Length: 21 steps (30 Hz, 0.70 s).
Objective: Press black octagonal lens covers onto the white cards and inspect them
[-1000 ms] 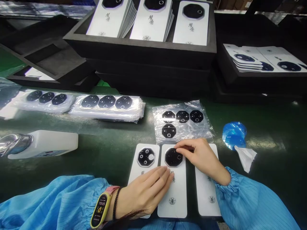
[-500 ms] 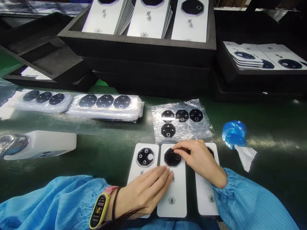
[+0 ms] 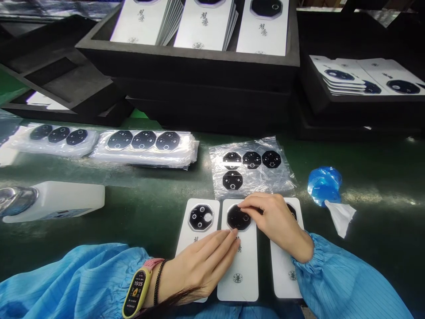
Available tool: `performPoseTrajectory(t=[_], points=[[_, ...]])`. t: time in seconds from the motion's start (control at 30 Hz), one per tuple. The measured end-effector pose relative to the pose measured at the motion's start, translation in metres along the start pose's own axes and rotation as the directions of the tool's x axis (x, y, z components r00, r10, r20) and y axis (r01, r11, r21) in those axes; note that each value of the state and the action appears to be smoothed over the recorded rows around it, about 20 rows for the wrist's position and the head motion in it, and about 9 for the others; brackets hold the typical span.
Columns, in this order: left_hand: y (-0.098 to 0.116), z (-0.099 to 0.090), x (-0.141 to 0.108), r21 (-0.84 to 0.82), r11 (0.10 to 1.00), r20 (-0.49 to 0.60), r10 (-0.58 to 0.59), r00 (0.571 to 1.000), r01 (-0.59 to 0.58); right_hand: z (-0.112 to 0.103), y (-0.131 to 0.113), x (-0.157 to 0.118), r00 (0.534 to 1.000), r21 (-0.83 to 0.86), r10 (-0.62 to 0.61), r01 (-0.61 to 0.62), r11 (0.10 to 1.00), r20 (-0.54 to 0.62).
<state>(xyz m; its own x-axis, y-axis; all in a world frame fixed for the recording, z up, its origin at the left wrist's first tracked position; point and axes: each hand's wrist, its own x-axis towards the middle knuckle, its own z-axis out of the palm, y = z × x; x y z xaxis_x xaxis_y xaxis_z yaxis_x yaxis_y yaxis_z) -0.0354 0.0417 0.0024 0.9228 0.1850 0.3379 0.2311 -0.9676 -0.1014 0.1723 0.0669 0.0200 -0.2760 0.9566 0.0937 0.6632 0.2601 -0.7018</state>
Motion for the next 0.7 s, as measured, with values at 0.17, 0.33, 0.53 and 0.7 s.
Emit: performPoseTrajectory(t=[0.17,0.33,0.53,0.7], points=[[0.0016,0.0008,-0.0008,0.007,1.000,0.026,-0.006,1.000,0.006,0.0011,-0.0006,0.0003,1.000,0.017,-0.022,0.023,1.000,-0.003],[0.0005,-0.0020,0.0012,0.010,1.000,0.024,-0.001,1.000,0.000,0.0018,0.0002,-0.0007,0.999,0.003,-0.040,0.040,0.999,0.000],[0.0019,0.0010,-0.0003,0.009,1.000,0.023,-0.010,1.000,0.009,0.0035,0.0009,-0.0037,0.996,-0.039,-0.084,0.085,0.996,0.020],[0.0025,0.0033,-0.0001,0.001,1.000,0.007,-0.024,1.000,0.024,0.0049,0.0008,-0.0076,0.984,-0.124,-0.174,0.177,0.976,0.034]])
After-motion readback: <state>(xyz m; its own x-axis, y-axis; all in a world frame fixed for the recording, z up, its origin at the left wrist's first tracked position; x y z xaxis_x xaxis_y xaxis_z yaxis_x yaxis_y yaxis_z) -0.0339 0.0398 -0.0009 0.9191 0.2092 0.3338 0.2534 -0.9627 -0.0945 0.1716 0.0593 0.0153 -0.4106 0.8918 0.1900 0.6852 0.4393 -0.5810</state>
